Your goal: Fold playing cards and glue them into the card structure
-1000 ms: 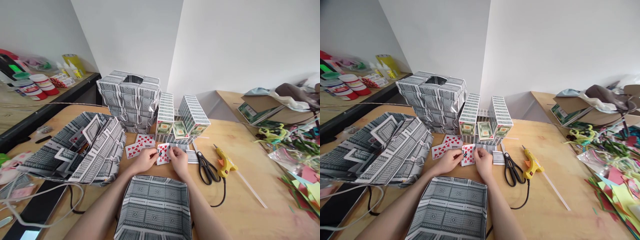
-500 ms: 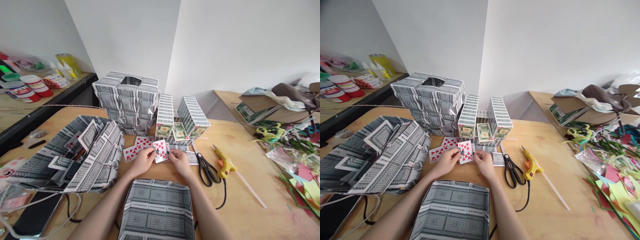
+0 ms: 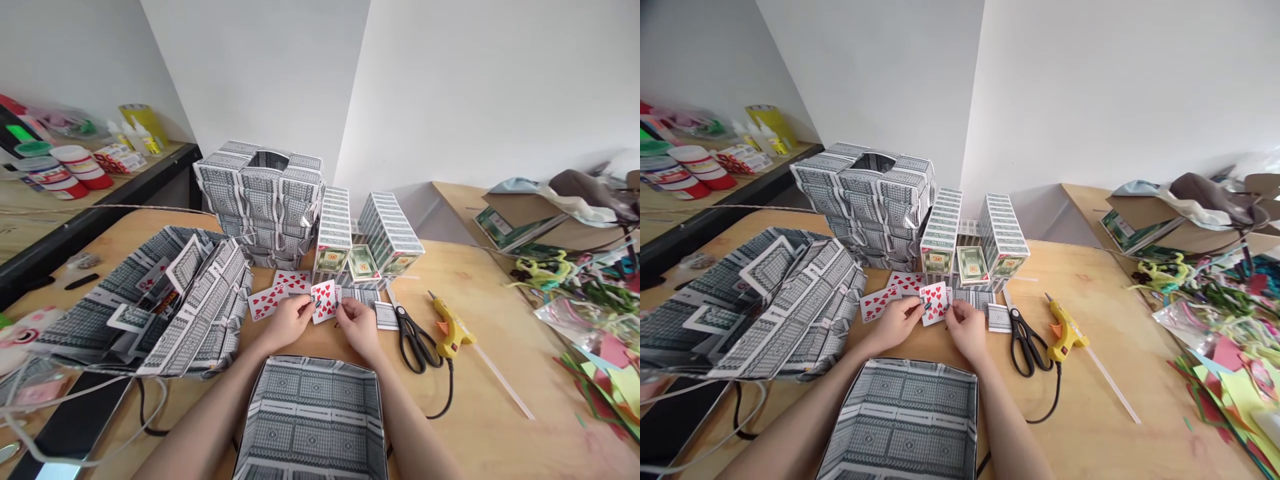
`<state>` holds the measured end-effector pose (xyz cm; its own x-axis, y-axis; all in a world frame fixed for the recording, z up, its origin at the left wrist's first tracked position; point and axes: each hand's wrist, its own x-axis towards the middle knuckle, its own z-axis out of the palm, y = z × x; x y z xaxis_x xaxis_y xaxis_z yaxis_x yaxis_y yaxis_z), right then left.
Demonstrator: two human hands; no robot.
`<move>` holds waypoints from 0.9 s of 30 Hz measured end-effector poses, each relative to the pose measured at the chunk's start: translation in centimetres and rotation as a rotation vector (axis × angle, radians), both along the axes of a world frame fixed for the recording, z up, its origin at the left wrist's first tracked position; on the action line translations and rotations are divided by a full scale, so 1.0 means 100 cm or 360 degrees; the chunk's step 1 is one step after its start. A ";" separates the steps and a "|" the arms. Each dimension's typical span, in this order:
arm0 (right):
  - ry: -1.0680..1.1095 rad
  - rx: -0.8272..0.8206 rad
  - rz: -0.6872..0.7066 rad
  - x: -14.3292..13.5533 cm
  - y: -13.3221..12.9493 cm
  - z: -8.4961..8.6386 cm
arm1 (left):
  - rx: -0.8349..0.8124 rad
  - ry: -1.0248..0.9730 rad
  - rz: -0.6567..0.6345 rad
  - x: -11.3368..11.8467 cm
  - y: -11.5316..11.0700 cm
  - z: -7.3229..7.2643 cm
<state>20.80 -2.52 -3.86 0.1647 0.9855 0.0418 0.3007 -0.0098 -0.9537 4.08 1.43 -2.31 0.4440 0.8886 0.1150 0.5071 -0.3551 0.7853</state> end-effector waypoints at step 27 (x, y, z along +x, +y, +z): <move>-0.0477 0.0137 -0.0252 0.001 0.000 -0.008 | 0.0007 -0.0012 -0.0143 0.006 -0.001 -0.004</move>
<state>20.93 -2.52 -4.63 0.2829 0.9396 0.1929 0.5684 -0.0022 -0.8227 4.66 1.31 -2.67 0.5210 0.8447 0.1228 0.4671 -0.4025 0.7873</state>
